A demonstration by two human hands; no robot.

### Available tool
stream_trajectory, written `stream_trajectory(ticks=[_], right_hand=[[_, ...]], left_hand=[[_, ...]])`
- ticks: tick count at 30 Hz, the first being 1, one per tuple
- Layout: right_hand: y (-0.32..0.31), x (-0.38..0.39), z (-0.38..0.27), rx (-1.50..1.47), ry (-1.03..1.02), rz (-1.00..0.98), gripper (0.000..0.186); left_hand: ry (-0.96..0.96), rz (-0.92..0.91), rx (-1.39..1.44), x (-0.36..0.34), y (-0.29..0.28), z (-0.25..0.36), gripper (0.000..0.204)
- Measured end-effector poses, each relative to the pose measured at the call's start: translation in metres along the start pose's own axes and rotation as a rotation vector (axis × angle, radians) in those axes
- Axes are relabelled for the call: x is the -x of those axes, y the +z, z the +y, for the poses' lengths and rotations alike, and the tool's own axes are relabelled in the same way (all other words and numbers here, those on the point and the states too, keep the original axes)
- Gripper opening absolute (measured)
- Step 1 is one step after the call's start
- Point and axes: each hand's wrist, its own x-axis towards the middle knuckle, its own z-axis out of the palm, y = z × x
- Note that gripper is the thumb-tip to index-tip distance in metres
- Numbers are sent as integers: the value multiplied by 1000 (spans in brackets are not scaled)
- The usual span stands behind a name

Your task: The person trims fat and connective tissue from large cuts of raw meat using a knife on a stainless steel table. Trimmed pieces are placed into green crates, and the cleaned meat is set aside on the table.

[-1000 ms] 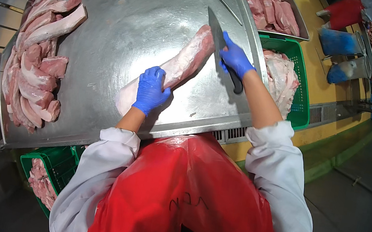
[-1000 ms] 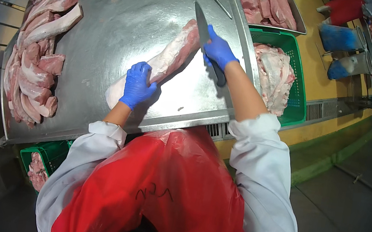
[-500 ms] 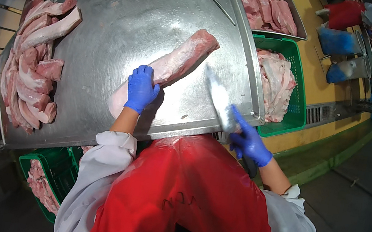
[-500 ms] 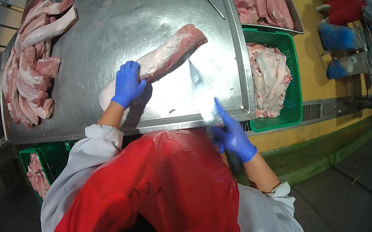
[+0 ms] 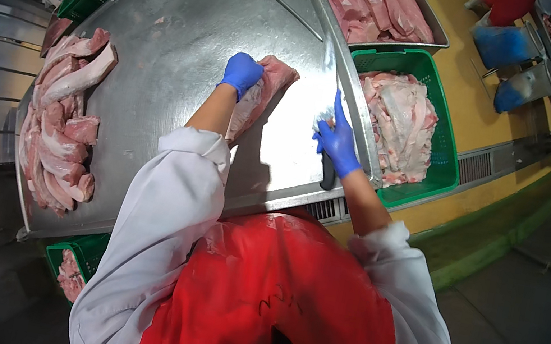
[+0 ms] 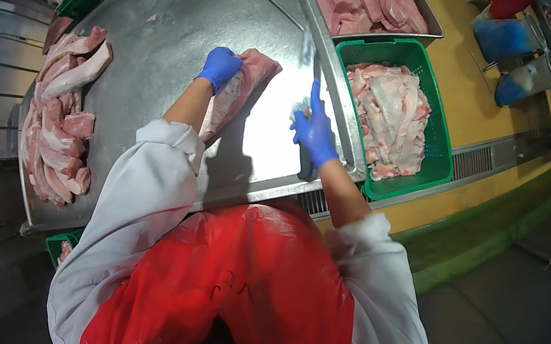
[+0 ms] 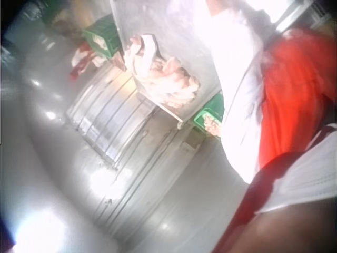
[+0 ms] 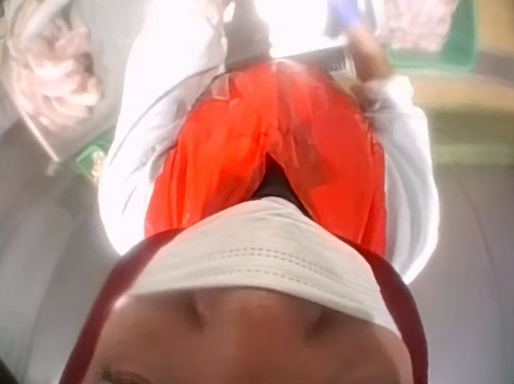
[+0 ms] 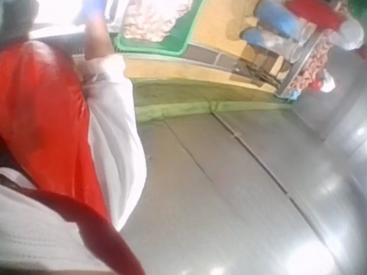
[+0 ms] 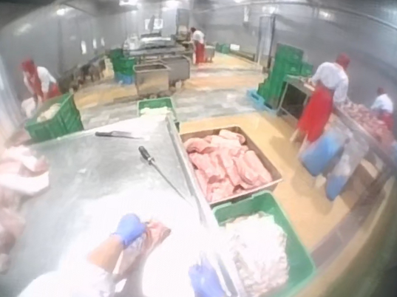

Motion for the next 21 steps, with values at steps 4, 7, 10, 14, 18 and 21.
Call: stream_trajectory(ticks=[4,7,10,14,18,21], right_hand=[[40,-72,-15,-19,-63,-133,82],[56,-107,-31,169,14,-274,80],[26,-75,-39,351,130,-599,78],[-10,-36,-28,297,159,-734,74],[43,-106,-28,240,54,-633,76],[48,-102,-42,196,126,-720,76]], left_hand=[[50,-18,85,3,3,5,22],[26,3,171,2,9,8,19],[-27,44,188,7,15,-20,27],[-37,77,166,26,-17,-11,28],[91,103,368,37,-35,41,16],[73,129,576,19,-24,1,16]])
